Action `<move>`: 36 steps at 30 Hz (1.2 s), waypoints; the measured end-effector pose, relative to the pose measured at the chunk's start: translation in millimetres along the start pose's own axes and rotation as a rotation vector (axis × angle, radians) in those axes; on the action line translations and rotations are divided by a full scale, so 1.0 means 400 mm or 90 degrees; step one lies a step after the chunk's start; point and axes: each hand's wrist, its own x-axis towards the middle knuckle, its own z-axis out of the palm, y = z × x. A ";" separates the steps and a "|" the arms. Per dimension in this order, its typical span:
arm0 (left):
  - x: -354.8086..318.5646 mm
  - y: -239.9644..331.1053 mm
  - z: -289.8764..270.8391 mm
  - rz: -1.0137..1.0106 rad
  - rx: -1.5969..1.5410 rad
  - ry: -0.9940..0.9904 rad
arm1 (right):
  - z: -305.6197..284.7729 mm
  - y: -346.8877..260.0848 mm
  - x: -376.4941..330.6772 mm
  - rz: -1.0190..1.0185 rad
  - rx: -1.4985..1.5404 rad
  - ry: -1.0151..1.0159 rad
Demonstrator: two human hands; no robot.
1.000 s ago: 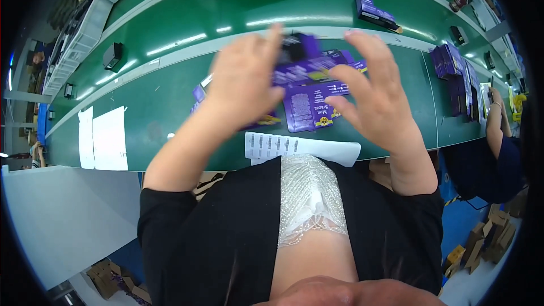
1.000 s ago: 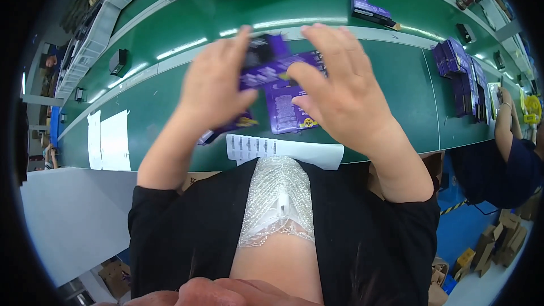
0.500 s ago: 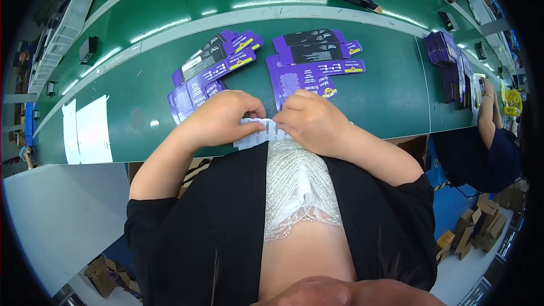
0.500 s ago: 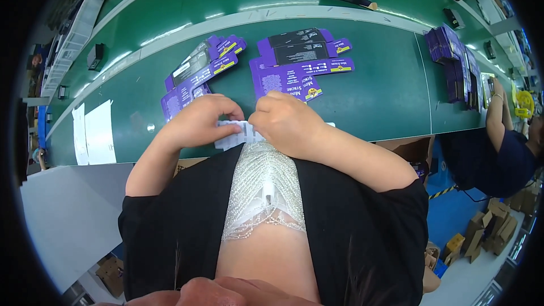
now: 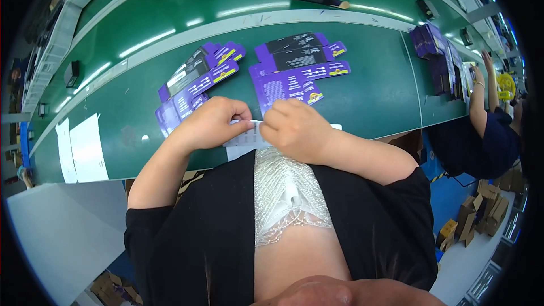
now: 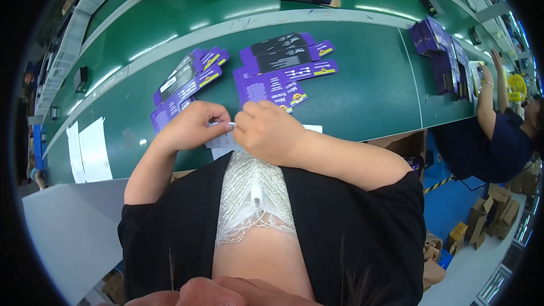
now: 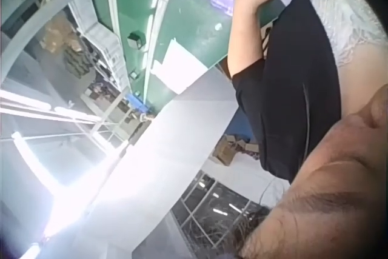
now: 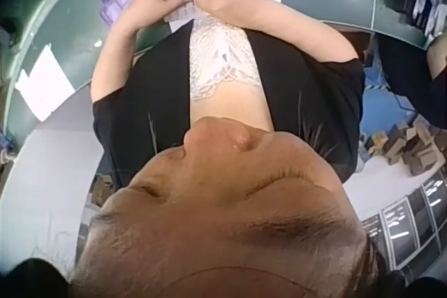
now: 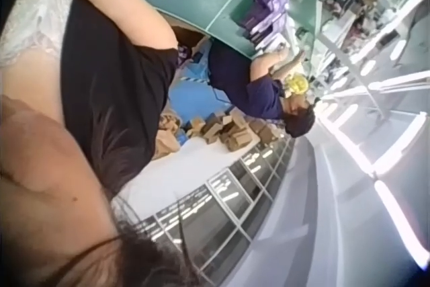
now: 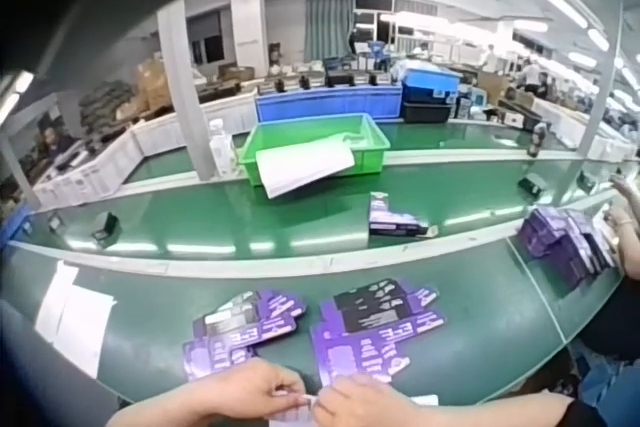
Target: Applying labels to product boxes and placing them into bags on an assembly line.
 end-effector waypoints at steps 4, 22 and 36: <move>0.030 0.021 -0.006 -0.028 0.007 0.006 | -0.017 0.035 -0.012 -0.084 0.146 0.024; 0.267 0.031 0.051 0.173 0.447 0.255 | 0.051 0.326 0.006 0.545 0.416 0.317; 0.313 -0.015 0.051 0.158 0.433 0.250 | 0.096 0.367 0.032 0.522 0.319 0.251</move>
